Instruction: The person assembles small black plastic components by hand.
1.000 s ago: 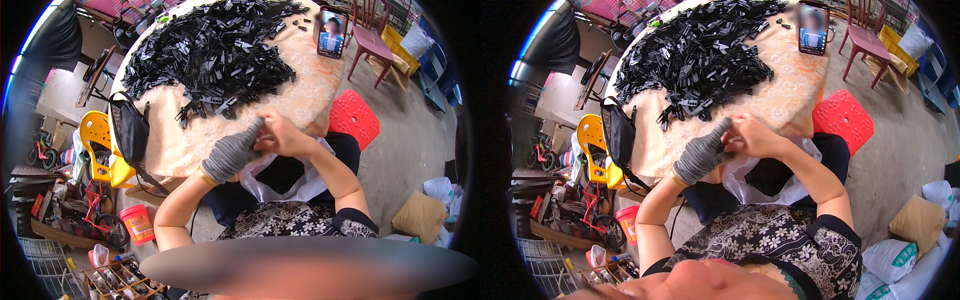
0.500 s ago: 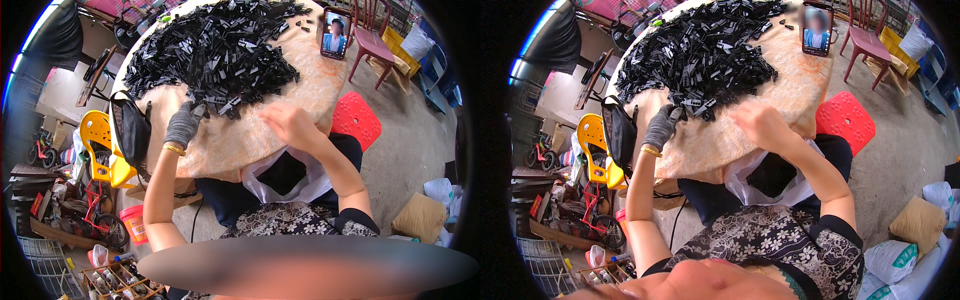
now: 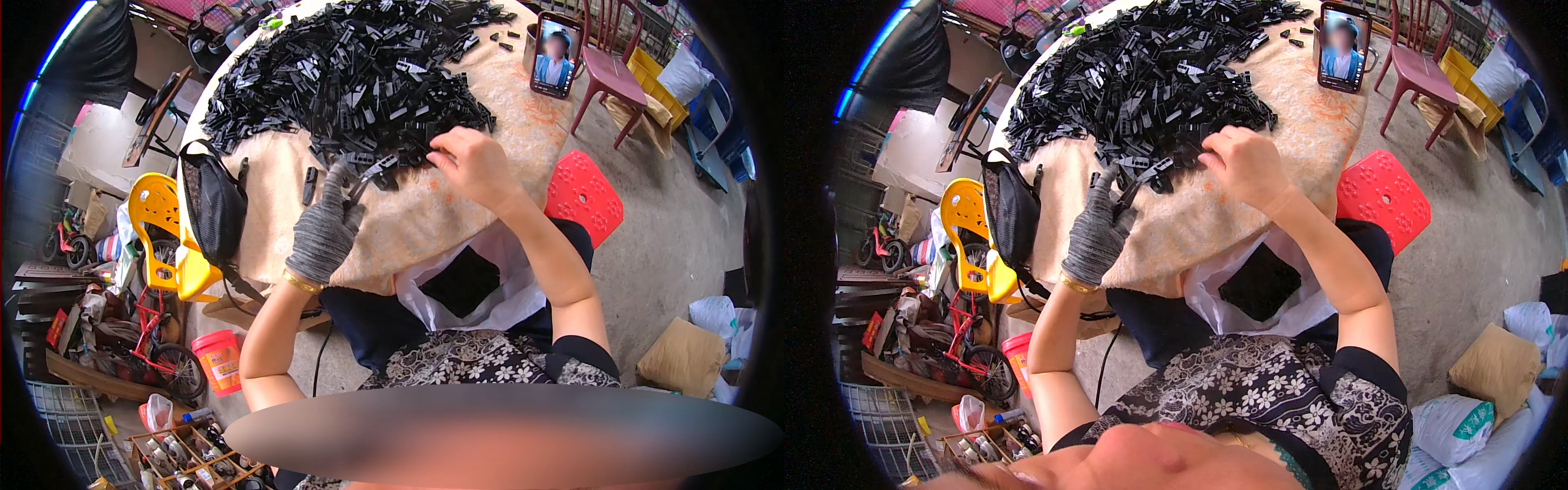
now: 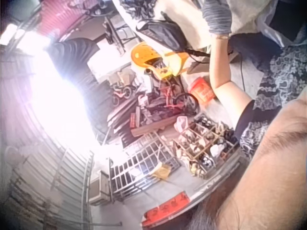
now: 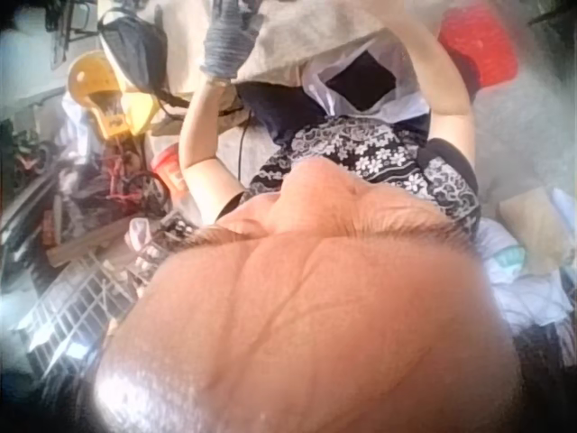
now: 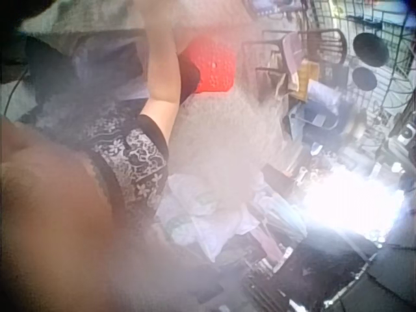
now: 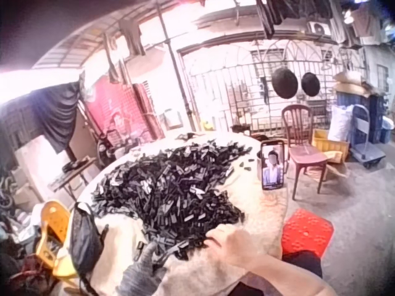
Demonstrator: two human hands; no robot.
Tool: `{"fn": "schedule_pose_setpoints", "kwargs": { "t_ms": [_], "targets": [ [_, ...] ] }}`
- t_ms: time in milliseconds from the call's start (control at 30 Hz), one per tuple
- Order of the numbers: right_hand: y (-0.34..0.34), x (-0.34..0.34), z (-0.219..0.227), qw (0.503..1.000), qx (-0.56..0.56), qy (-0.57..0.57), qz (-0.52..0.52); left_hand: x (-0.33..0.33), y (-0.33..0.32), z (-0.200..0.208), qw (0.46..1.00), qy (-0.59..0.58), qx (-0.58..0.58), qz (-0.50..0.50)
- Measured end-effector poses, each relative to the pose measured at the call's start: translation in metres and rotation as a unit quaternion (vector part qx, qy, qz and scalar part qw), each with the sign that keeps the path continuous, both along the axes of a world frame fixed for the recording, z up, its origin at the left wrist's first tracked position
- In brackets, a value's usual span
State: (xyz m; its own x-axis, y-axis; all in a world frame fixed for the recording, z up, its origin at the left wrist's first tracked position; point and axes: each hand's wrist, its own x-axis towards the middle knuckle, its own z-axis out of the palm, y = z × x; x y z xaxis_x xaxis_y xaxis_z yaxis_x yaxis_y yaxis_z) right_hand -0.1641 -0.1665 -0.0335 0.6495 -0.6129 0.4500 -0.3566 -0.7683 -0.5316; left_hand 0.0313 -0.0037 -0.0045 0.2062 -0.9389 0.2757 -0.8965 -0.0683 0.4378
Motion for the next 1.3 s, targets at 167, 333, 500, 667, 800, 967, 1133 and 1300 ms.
{"fn": "schedule_pose_setpoints", "kwargs": {
  "t_ms": [167,333,500,667,800,967,1133,1300],
  "targets": [
    [0.004,0.025,0.002,0.973,-0.215,-0.052,0.067,-0.007,-0.002,-0.009,0.999,0.014,-0.023,-0.044],
    [0.001,0.044,-0.006,0.968,-0.246,0.045,0.001,-0.017,-0.001,-0.008,0.999,0.004,-0.018,-0.033],
    [0.003,0.032,-0.006,0.963,-0.266,0.045,0.011,-0.023,0.004,-0.001,0.998,0.053,0.029,-0.007],
    [0.017,0.019,0.003,0.970,-0.226,-0.014,0.090,-0.011,0.002,-0.011,0.957,0.280,0.066,-0.048],
    [0.037,0.008,0.002,0.968,-0.175,-0.039,0.177,-0.008,-0.006,-0.012,0.944,0.263,0.038,-0.196],
    [0.040,-0.005,-0.002,0.962,-0.193,0.021,0.190,-0.022,-0.003,0.006,0.919,0.300,0.232,-0.110],
    [0.040,-0.005,-0.012,0.967,-0.140,0.017,0.212,-0.050,0.010,0.011,0.980,-0.116,0.122,-0.110],
    [0.040,-0.014,-0.018,0.976,-0.054,-0.061,0.204,-0.032,0.009,-0.004,0.987,-0.082,0.070,-0.121]
  ]
}}
